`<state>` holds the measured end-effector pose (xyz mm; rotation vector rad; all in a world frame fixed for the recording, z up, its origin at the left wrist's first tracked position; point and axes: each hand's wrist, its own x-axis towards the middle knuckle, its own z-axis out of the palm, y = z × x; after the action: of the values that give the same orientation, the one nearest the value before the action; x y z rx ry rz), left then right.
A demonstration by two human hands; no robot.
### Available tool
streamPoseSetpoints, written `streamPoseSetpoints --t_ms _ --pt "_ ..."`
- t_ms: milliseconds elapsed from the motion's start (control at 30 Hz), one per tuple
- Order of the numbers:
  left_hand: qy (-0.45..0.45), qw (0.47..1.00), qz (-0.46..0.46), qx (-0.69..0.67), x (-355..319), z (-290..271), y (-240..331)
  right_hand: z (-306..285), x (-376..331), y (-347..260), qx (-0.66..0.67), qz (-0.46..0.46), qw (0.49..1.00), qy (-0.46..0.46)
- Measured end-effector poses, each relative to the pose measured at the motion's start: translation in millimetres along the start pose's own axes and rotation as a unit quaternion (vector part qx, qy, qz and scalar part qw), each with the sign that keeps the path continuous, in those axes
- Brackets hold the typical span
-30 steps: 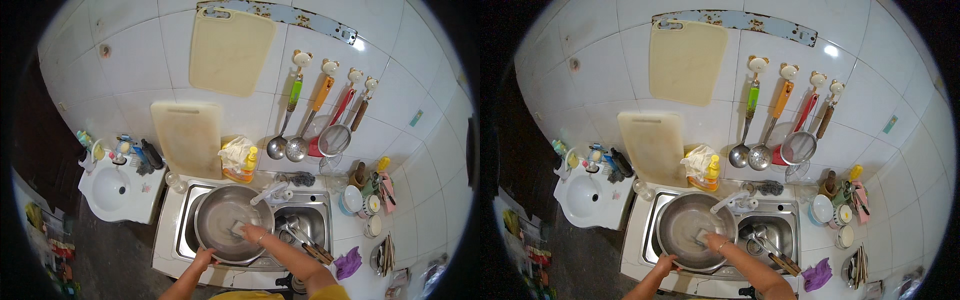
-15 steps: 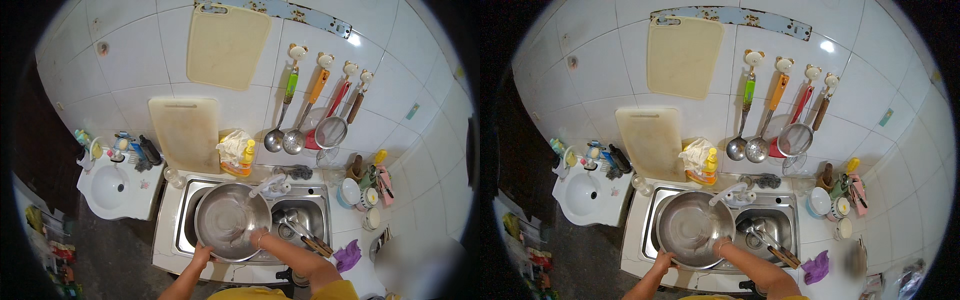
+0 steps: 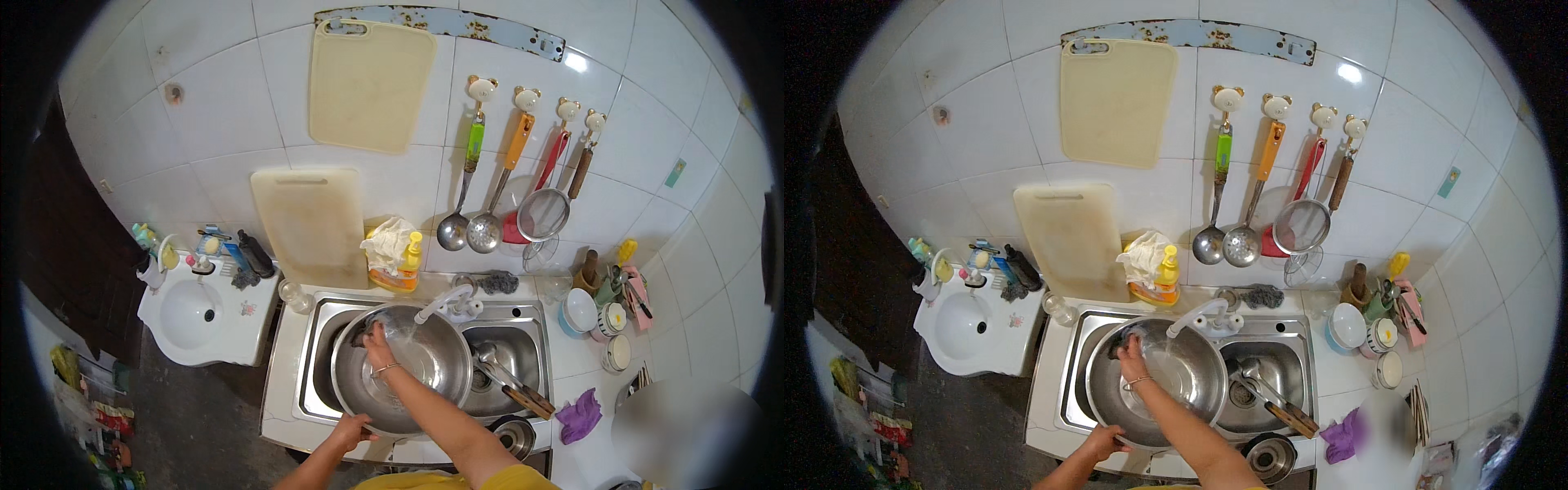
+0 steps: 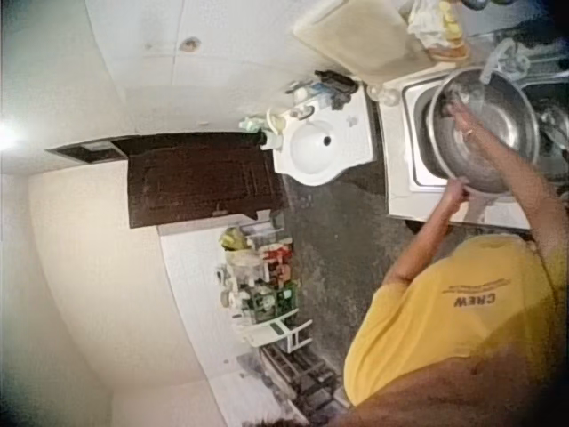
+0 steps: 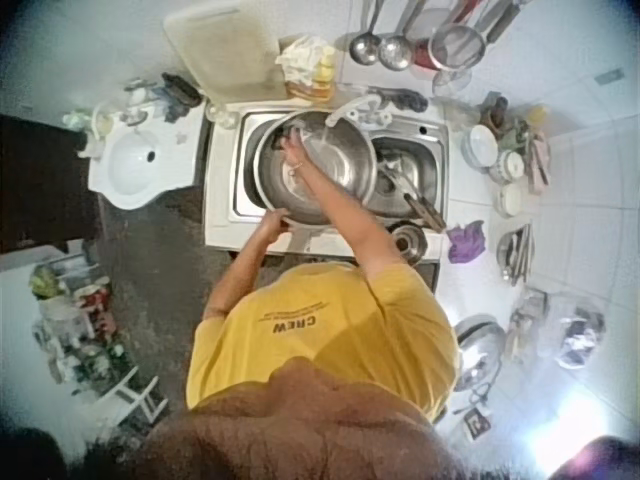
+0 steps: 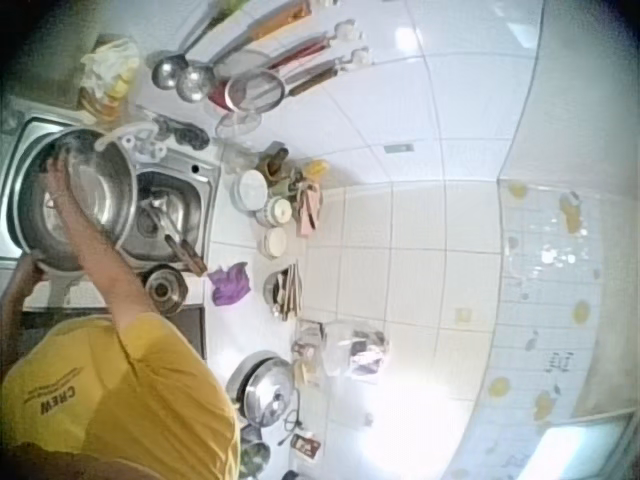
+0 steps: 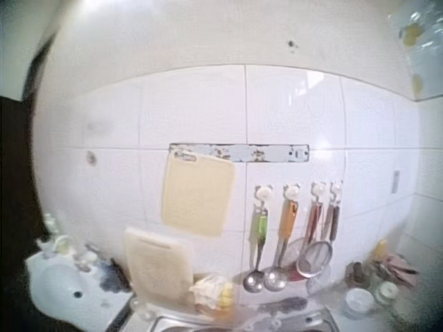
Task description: The person carries dishes to a sink, washes a plate, bowl, and mortar with a cloth, wipes down the counter, rinses a large metal pot, and then stirs green beans in a pot on a stove.
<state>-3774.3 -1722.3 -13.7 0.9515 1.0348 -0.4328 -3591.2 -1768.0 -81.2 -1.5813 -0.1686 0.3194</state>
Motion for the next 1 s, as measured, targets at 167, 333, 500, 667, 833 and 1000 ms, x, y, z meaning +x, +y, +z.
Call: streamPoseSetpoints --t_ms 167,333,500,667,833,1000 --pt "-0.041 0.998 0.057 0.003 11.5 -19.9 0.6 0.8 -49.3 -9.2 -0.129 0.087 0.910 -0.384" --pt "-0.010 0.991 0.124 0.042 12.6 -34.6 13.4 -33.4 -88.0 28.4 -0.422 0.096 0.705 -0.561" --pt "0.001 0.988 0.127 0.088 12.4 -40.8 12.6 -95.2 -82.3 -42.8 -0.671 0.152 0.596 -0.414" --pt "-0.069 0.983 0.048 0.165 16.5 -35.0 19.5 -118.6 -36.9 -1.9 -0.774 -0.040 0.611 -0.158" --pt "-0.075 0.991 -0.011 0.114 7.4 -33.5 27.2 -105.6 -30.8 -38.6 -0.748 -0.225 0.616 -0.097" --pt "-0.002 0.995 0.085 0.054 -12.8 -13.7 35.3 -122.2 -33.5 -57.3 -0.788 0.005 0.562 -0.252"
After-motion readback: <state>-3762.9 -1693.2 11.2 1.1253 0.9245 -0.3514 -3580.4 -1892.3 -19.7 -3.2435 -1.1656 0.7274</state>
